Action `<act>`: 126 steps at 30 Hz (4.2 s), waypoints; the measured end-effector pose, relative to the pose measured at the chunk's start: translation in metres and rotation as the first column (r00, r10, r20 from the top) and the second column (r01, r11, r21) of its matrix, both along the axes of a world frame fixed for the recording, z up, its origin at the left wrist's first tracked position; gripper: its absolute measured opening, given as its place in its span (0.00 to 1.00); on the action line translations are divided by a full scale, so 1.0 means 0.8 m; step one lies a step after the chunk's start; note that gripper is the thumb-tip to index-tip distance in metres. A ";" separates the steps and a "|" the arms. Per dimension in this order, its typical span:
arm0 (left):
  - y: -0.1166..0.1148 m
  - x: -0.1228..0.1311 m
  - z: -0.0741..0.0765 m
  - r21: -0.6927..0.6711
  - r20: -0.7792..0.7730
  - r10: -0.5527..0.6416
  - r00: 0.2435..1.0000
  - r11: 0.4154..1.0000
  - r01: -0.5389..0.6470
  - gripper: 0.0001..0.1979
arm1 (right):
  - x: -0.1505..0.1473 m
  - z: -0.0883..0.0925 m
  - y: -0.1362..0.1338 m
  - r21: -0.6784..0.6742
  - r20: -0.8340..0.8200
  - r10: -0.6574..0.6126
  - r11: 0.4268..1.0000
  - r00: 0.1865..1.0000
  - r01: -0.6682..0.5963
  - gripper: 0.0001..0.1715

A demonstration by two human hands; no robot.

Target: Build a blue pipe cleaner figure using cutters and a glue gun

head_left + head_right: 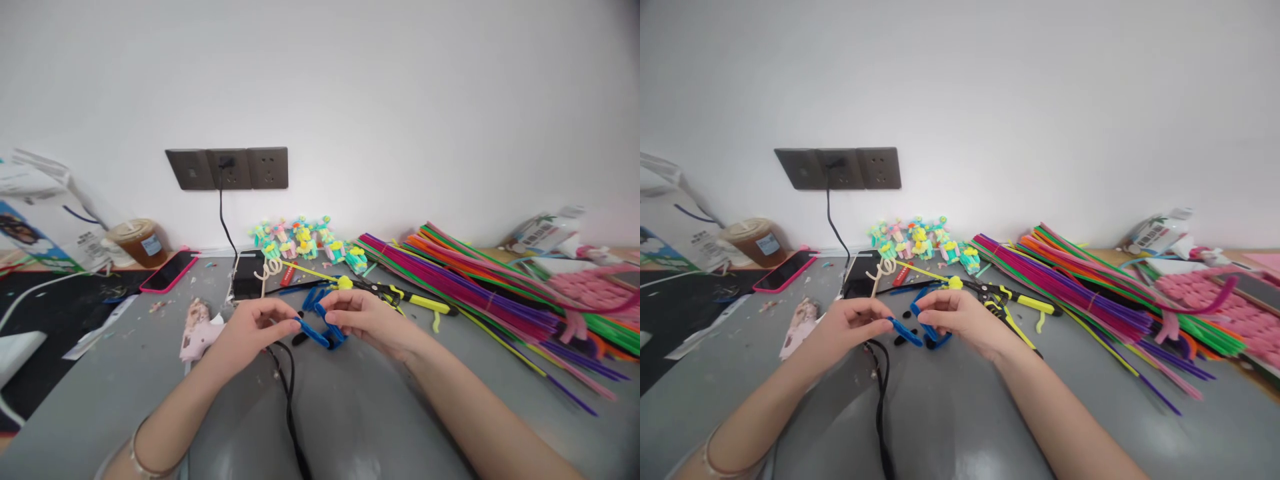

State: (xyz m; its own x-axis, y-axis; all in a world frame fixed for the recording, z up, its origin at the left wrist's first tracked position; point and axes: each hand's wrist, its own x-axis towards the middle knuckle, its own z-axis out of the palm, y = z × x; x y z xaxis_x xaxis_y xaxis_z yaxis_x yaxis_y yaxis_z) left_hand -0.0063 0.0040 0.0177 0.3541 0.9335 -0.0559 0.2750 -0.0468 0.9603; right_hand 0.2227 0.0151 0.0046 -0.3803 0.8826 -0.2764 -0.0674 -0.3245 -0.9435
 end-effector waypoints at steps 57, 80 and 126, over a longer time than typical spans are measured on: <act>-0.001 -0.001 0.001 0.040 -0.063 -0.031 0.998 0.999 0.033 0.10 | -0.025 0.000 -0.018 0.178 -0.005 0.035 0.983 0.999 -0.033 0.22; -0.004 0.000 0.003 -0.036 0.004 -0.007 1.000 0.999 0.007 0.08 | -0.027 -0.003 -0.018 0.245 0.048 0.013 0.969 0.999 -0.024 0.22; -0.003 0.000 0.000 0.034 0.020 0.019 1.000 0.999 -0.019 0.07 | -0.031 -0.007 -0.021 0.319 0.062 -0.029 0.948 0.998 0.008 0.17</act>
